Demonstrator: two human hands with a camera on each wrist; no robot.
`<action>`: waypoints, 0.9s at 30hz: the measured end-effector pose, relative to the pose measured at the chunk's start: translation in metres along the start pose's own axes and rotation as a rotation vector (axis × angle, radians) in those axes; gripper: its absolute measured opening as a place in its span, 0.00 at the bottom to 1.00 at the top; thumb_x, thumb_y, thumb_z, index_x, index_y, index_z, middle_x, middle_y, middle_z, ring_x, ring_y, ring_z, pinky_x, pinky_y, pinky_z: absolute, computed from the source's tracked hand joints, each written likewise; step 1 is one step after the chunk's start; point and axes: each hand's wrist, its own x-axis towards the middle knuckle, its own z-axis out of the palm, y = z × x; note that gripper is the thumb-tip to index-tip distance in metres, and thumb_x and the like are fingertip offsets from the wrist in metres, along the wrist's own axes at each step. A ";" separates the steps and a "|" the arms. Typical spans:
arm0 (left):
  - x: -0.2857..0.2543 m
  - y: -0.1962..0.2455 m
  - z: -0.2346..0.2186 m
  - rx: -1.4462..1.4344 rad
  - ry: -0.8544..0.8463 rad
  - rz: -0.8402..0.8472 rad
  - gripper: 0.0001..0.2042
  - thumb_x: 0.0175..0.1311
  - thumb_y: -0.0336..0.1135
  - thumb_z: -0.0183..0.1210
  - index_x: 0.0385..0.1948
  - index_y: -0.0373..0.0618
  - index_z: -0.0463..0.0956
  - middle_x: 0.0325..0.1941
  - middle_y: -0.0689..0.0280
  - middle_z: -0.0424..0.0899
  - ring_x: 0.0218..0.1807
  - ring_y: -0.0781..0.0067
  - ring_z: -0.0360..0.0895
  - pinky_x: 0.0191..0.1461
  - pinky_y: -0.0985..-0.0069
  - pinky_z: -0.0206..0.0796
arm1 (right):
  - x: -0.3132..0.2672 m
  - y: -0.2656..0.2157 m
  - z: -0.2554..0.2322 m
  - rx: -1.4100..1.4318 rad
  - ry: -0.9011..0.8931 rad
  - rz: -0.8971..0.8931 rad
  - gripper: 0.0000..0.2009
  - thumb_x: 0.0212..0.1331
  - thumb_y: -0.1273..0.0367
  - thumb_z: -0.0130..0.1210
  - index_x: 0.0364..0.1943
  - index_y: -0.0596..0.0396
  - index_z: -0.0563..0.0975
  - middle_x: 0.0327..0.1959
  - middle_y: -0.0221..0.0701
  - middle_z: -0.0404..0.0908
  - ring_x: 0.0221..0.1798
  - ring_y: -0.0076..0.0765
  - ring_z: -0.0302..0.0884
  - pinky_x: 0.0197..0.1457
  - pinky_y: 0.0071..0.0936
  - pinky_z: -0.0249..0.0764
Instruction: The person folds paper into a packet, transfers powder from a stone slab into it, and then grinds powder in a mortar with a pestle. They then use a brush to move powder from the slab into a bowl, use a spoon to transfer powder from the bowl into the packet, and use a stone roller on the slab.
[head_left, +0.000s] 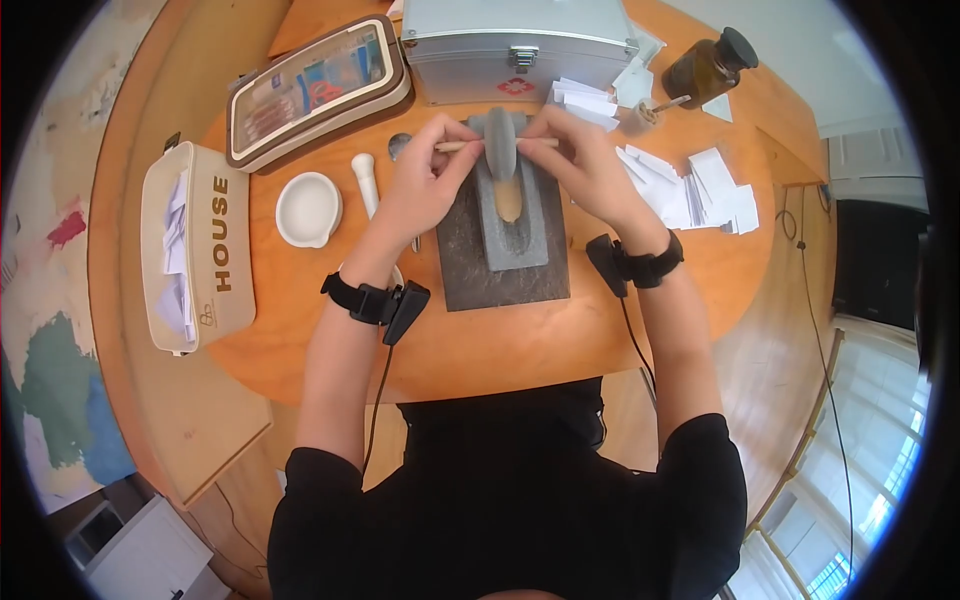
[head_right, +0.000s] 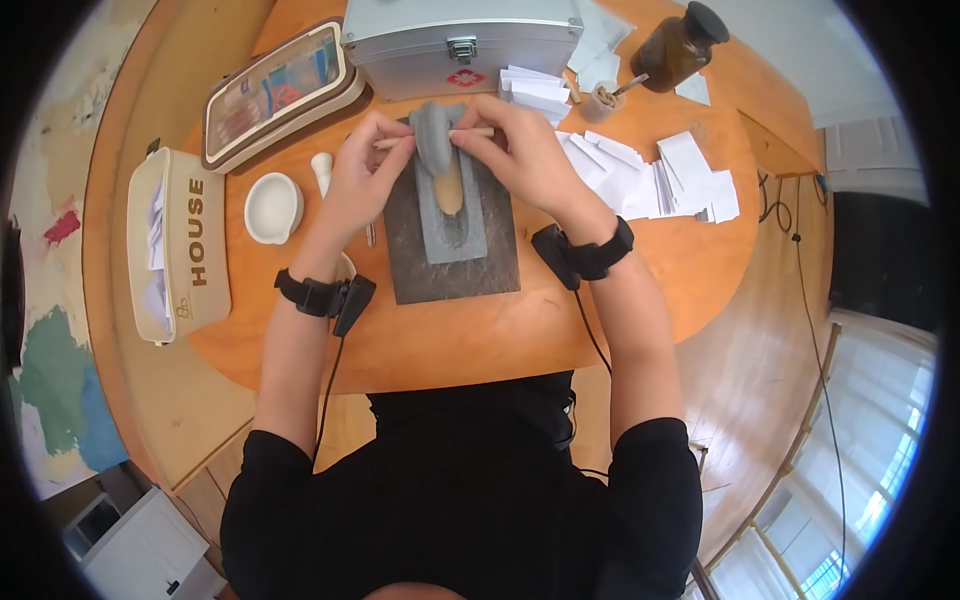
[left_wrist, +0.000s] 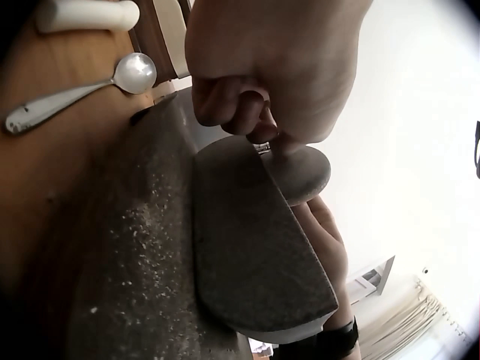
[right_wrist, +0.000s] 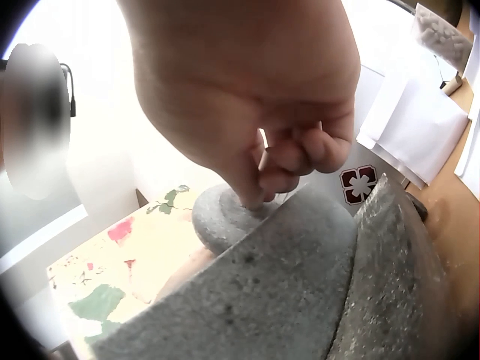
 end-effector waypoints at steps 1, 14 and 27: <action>0.002 0.001 0.000 -0.019 0.014 0.004 0.04 0.69 0.28 0.57 0.36 0.42 0.71 0.29 0.75 0.73 0.31 0.89 0.69 0.35 0.81 0.63 | -0.003 -0.003 -0.002 -0.027 -0.054 0.025 0.07 0.63 0.69 0.57 0.33 0.59 0.75 0.23 0.30 0.77 0.25 0.23 0.69 0.29 0.24 0.64; -0.001 0.001 0.005 0.027 0.001 0.023 0.03 0.71 0.27 0.55 0.38 0.42 0.69 0.33 0.74 0.77 0.30 0.94 0.67 0.28 0.88 0.57 | -0.005 0.001 -0.001 -0.042 -0.044 0.021 0.07 0.65 0.69 0.56 0.34 0.59 0.73 0.24 0.29 0.75 0.27 0.22 0.67 0.32 0.23 0.65; -0.005 0.005 0.002 0.090 -0.052 0.030 0.03 0.71 0.29 0.55 0.39 0.42 0.70 0.32 0.73 0.76 0.28 0.93 0.64 0.28 0.88 0.54 | -0.007 -0.001 -0.010 -0.121 -0.102 -0.045 0.07 0.64 0.70 0.56 0.34 0.59 0.72 0.22 0.34 0.74 0.25 0.28 0.68 0.32 0.28 0.65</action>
